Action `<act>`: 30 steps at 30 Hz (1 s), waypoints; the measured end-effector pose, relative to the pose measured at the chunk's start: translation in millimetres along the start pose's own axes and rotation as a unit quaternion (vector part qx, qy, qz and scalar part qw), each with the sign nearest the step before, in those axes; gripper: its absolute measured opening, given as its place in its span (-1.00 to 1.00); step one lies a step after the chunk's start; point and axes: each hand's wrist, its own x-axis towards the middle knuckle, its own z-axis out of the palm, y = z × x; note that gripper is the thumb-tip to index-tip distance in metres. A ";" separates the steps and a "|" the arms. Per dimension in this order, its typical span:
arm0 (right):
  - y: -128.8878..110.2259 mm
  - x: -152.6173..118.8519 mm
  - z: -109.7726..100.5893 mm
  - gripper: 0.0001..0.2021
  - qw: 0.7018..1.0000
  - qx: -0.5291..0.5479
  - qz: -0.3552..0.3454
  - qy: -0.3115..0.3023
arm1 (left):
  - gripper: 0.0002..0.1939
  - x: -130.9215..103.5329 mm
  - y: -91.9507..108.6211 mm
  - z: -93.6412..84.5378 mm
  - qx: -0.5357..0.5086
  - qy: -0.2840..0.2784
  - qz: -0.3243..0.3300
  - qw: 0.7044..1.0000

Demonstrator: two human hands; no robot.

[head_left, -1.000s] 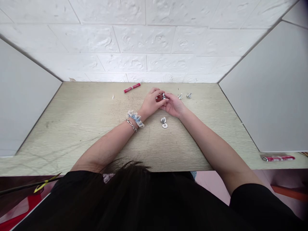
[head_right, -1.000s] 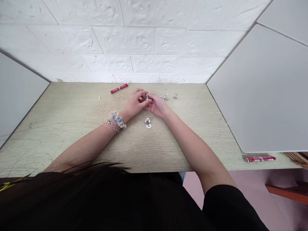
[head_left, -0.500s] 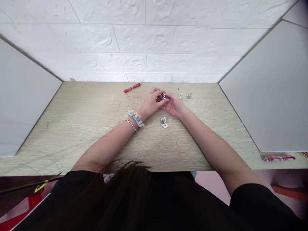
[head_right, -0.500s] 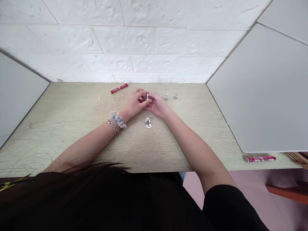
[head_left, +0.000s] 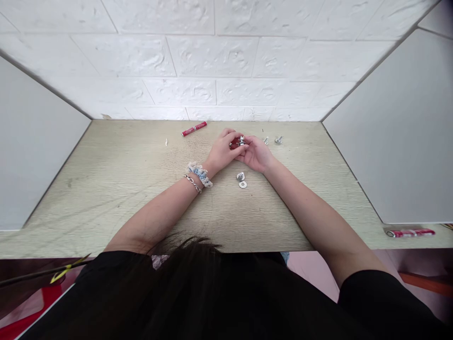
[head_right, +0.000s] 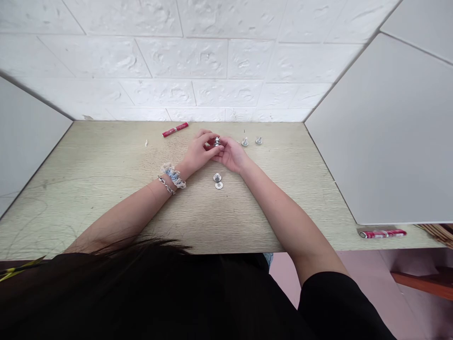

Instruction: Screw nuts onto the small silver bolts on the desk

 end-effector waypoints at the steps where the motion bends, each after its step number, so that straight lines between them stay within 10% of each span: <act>1: 0.1 0.2 -0.3 -0.74 1.000 -0.001 0.001 0.000 | -0.72 -0.1 0.4 -0.2 0.000 -0.001 -0.002 1.000; 30: -0.5 -2.0 6.6 -0.74 1.000 0.007 -0.003 0.029 | -0.72 -0.8 2.1 0.1 -0.003 -0.031 -0.006 1.000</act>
